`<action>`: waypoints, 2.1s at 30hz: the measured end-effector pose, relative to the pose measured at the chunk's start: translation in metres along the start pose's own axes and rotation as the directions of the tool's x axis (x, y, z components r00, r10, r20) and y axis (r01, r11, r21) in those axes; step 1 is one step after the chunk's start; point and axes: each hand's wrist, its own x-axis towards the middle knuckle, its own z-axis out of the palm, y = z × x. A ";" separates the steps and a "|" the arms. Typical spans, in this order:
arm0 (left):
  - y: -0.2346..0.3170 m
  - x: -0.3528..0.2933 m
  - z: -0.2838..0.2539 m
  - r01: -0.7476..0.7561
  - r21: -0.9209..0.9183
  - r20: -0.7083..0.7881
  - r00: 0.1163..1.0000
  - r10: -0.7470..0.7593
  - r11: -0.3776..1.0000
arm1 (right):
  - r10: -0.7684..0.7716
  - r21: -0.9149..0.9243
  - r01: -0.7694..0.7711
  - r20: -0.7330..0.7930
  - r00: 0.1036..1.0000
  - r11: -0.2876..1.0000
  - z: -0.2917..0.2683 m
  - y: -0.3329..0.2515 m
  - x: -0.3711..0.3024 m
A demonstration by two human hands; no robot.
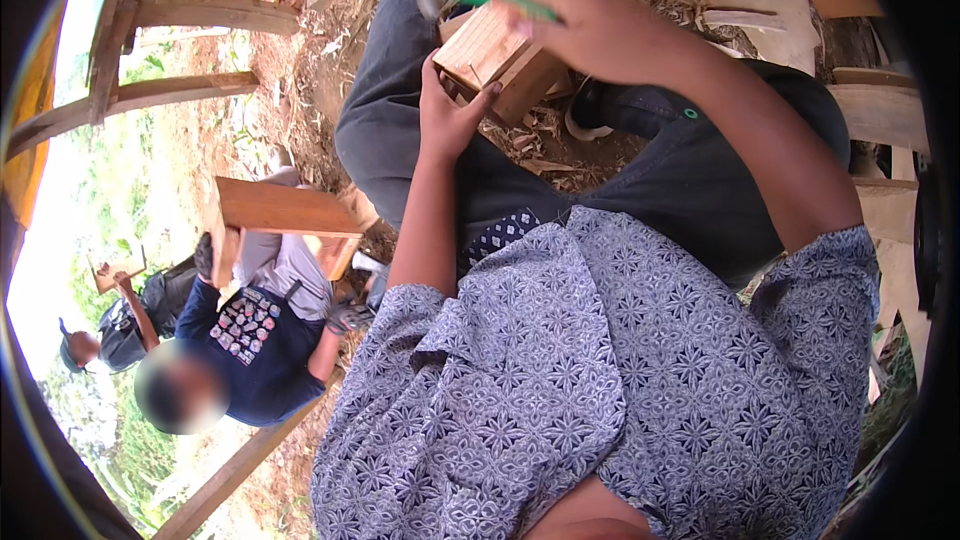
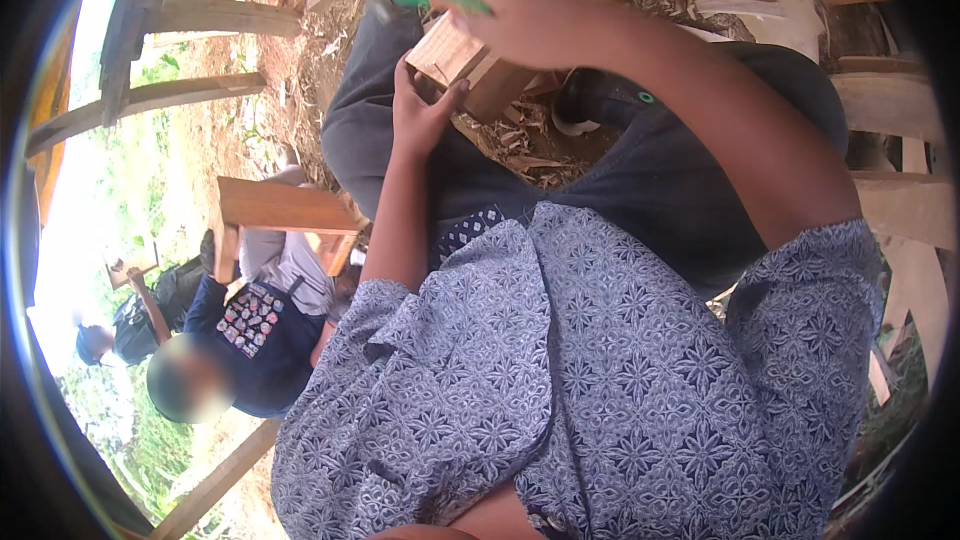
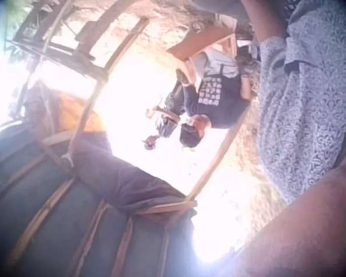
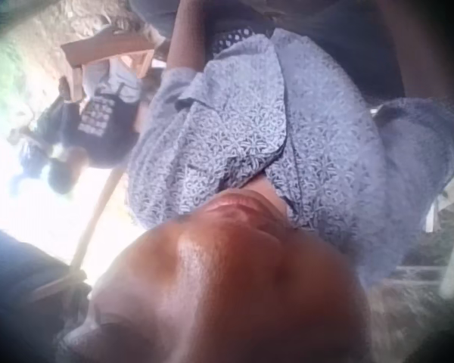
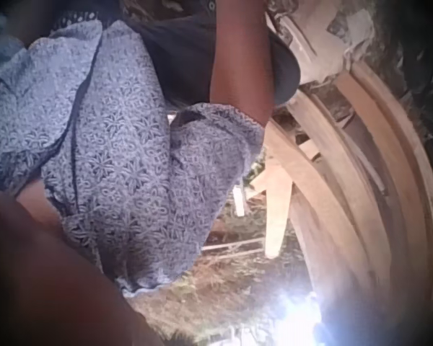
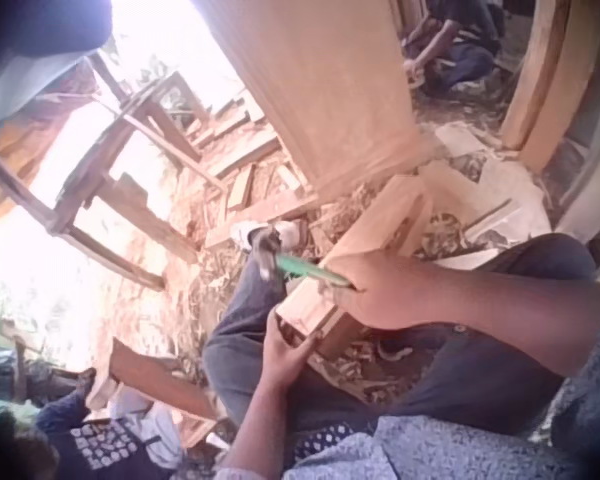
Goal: The person sits on the ground and assembles a wooden frame by hammering nails into the joints. They use a hammer to secure the pieces together and occasionally adjust the frame's position on their lap.
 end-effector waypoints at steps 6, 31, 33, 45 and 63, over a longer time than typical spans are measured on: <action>0.012 0.002 0.003 0.031 -0.040 0.063 0.998 -0.028 0.999 | -0.254 -0.129 0.224 -0.315 0.914 0.966 0.025 0.022 0.009; 0.000 -0.001 0.000 -0.021 0.016 0.049 0.999 0.021 1.000 | 0.339 0.210 -0.561 0.613 0.714 0.801 0.005 0.033 0.009; 0.000 0.001 -0.001 -0.023 0.020 0.050 0.999 0.022 1.000 | 0.377 0.266 -0.556 0.506 0.776 0.788 -0.004 0.038 0.011; 0.006 0.000 -0.001 -0.032 0.049 0.115 0.993 0.026 0.998 | 0.334 0.239 -0.435 0.365 0.869 0.868 -0.004 0.051 0.017; 0.003 0.003 -0.003 -0.075 0.116 0.123 0.991 0.060 0.990 | 0.277 0.035 -0.304 0.330 0.902 0.952 0.007 0.050 0.024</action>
